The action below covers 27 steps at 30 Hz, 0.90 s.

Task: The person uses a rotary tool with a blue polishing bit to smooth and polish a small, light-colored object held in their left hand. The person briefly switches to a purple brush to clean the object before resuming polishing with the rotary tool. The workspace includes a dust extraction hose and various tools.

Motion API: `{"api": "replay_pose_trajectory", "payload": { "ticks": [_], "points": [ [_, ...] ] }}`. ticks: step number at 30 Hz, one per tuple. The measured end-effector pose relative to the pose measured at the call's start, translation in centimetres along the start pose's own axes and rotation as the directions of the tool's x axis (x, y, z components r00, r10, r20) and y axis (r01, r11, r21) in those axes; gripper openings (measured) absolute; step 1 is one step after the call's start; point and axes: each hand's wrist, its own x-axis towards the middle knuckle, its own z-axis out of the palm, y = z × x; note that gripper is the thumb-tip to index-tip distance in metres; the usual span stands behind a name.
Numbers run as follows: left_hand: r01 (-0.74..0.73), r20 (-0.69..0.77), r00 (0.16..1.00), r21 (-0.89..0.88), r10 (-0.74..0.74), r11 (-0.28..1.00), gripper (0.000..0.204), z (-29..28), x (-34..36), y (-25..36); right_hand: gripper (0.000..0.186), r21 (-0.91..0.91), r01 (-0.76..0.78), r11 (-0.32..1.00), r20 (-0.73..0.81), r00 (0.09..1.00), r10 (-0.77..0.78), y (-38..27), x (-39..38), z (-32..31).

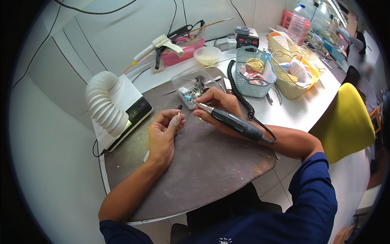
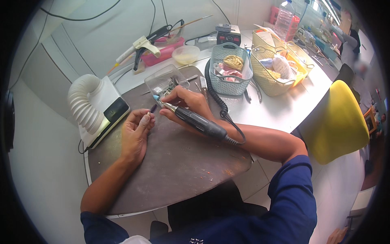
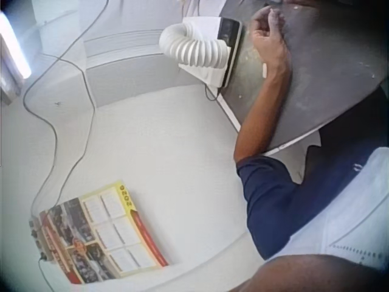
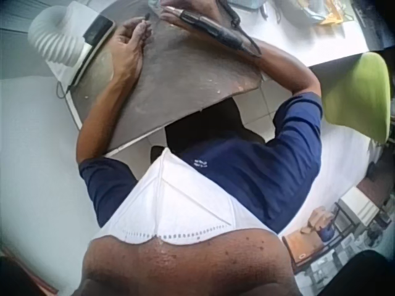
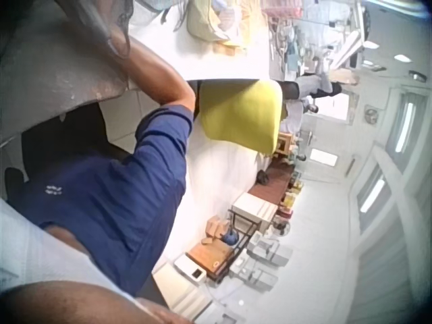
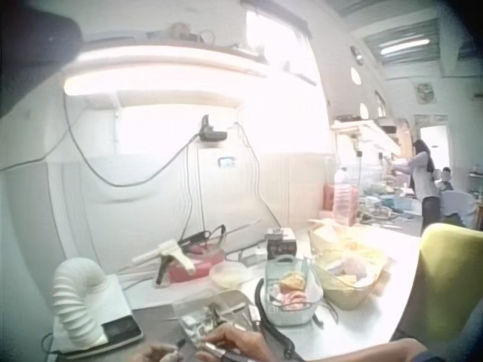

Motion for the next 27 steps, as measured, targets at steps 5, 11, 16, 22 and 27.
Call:
{"api": "replay_pose_trajectory", "payload": {
  "ticks": [5,11,16,22,27],
  "points": [
    [0.022,0.019,1.000,-0.034,-0.022,0.999,0.019,0.0,0.2,-0.4,0.025,-0.019,-0.003,1.000,0.019,1.000,0.003,0.0,-0.2,-0.4],
    [0.048,0.025,0.999,-0.047,-0.047,0.998,0.021,0.2,0.3,-0.4,0.022,-0.004,0.000,1.000,0.071,0.997,0.000,-0.6,-0.3,-0.8],
    [0.090,0.029,0.996,-0.059,-0.088,0.994,0.022,0.1,0.2,-0.1,0.020,-0.048,0.097,0.994,0.100,0.991,-0.092,-0.9,-0.4,-0.9],
    [0.149,0.044,0.988,-0.092,-0.145,0.985,0.021,0.1,0.2,0.1,0.020,-0.027,0.138,0.990,0.116,0.984,-0.134,-0.7,-0.3,-0.7],
    [0.135,0.053,0.990,-0.064,-0.132,0.989,0.022,0.6,0.2,0.0,0.019,-0.042,0.156,0.987,0.154,0.977,-0.148,-0.7,-0.4,-0.8]
  ]
}}
